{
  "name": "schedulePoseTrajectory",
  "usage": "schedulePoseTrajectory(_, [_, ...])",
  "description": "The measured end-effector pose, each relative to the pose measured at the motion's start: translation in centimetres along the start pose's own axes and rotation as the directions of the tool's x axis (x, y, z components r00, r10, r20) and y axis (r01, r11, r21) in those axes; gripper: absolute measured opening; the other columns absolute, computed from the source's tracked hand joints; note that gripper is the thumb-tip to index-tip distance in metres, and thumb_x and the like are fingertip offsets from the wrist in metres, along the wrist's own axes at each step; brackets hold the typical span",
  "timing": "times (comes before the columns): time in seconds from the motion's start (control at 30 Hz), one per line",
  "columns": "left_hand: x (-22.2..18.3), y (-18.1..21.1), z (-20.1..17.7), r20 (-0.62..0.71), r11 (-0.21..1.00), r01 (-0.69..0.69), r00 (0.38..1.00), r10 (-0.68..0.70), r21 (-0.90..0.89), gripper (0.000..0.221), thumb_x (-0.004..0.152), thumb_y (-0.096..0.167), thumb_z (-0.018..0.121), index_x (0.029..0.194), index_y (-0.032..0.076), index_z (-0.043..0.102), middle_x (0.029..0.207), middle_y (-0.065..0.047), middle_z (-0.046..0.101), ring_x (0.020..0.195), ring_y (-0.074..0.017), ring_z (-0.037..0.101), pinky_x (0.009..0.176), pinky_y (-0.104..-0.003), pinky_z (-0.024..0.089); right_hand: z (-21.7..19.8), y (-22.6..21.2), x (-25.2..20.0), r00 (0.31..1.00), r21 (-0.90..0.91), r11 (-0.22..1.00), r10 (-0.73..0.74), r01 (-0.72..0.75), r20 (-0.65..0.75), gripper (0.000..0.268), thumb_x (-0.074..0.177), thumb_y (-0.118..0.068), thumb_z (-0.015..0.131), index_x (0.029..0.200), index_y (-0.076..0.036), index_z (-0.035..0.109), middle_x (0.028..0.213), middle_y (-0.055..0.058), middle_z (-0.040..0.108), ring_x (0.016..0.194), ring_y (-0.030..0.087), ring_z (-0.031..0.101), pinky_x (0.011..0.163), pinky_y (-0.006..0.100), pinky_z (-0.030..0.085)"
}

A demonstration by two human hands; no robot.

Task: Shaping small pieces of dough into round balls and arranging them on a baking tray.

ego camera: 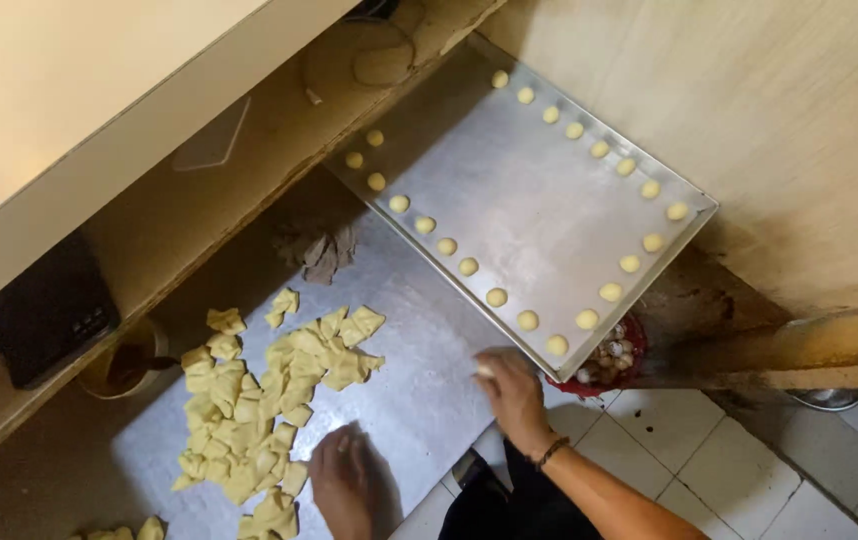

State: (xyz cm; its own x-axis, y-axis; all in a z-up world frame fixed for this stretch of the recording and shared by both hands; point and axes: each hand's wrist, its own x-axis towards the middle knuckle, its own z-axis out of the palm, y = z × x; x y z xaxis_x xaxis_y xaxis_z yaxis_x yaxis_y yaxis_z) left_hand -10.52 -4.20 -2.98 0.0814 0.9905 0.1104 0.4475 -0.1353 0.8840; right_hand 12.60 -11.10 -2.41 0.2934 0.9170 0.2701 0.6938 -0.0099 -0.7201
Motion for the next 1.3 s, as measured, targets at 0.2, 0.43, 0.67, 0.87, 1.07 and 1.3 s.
schedulePoseTrajectory(0.2, [0.6, -5.0, 0.6, 0.177, 0.921, -0.259, 0.961, 0.215, 0.29, 0.027, 0.092, 0.0, 0.058, 0.115, 0.001, 0.071, 0.117, -0.014, 0.069, 0.111, -0.0318, 0.063, 0.098, -0.038, 0.05, 0.9, 0.7, 0.6, 0.963, -0.088, 0.965, -0.255, 0.248, -0.088, 0.025, 0.082, -0.003, 0.068, 0.107, -0.006, 0.068, 0.115, 0.01, 0.072, 0.113, 0.03, 0.066, 0.099, 0.044, 0.053])
schedulePoseTrajectory(0.43, [-0.7, -5.9, 3.3, 0.037, 0.984, -0.165, 0.986, 0.162, 0.069, 0.028, 0.092, 0.001, 0.057, 0.118, 0.0, 0.069, 0.122, -0.015, 0.067, 0.112, -0.0297, 0.063, 0.1, -0.039, 0.05, 1.3, -2.4, 0.4, 0.964, -0.138, 0.958, -0.26, 0.251, -0.05, 0.022, 0.079, -0.007, 0.068, 0.101, -0.006, 0.065, 0.108, 0.011, 0.07, 0.108, 0.033, 0.063, 0.093, 0.045, 0.053])
schedulePoseTrajectory(0.67, [-2.2, -2.1, 2.2, 0.092, 0.958, -0.183, 0.982, 0.167, 0.22, 0.027, 0.086, 0.008, 0.069, 0.112, 0.003, 0.07, 0.119, -0.023, 0.065, 0.109, -0.0369, 0.06, 0.091, -0.04, 0.051, 1.8, -3.1, -2.0, 0.986, -0.034, 0.99, -0.136, 0.14, 0.092, 0.014, 0.086, -0.007, 0.074, 0.099, -0.006, 0.069, 0.104, 0.011, 0.07, 0.103, 0.034, 0.064, 0.087, 0.046, 0.052])
schedulePoseTrajectory(0.87, [0.3, -2.0, -1.1, -0.023, 0.985, 0.085, 0.996, -0.09, -0.149, 0.044, 0.087, 0.005, 0.055, 0.13, 0.005, 0.061, 0.125, -0.018, 0.059, 0.11, -0.0337, 0.065, 0.093, -0.038, 0.054, -1.5, -1.7, 1.6, 0.993, 0.057, 0.998, 0.024, -0.018, -0.116, 0.023, 0.079, -0.004, 0.077, 0.101, -0.002, 0.07, 0.107, 0.011, 0.071, 0.103, 0.033, 0.065, 0.089, 0.044, 0.052])
schedulePoseTrajectory(1.07, [0.4, -3.4, 1.0, 0.073, 0.953, -0.189, 0.982, 0.177, 0.237, 0.033, 0.089, 0.003, 0.061, 0.121, 0.002, 0.069, 0.118, -0.02, 0.069, 0.11, -0.038, 0.063, 0.1, -0.043, 0.049, 0.8, 0.5, 3.0, 0.966, -0.117, 0.962, -0.253, 0.245, -0.054, 0.021, 0.08, -0.003, 0.074, 0.101, -0.004, 0.07, 0.114, 0.01, 0.07, 0.111, 0.032, 0.064, 0.098, 0.043, 0.051])
schedulePoseTrajectory(1.3, [0.1, -0.5, 2.7, -0.064, 0.982, -0.115, 0.99, 0.126, 0.151, 0.021, 0.09, 0.005, 0.061, 0.108, 0.0, 0.069, 0.111, -0.019, 0.07, 0.106, -0.0366, 0.064, 0.097, -0.042, 0.051, 2.2, -1.9, 0.4, 0.987, -0.103, 0.984, -0.152, 0.146, -0.05, 0.015, 0.085, -0.01, 0.072, 0.099, -0.005, 0.071, 0.112, 0.008, 0.07, 0.11, 0.03, 0.062, 0.097, 0.041, 0.05])
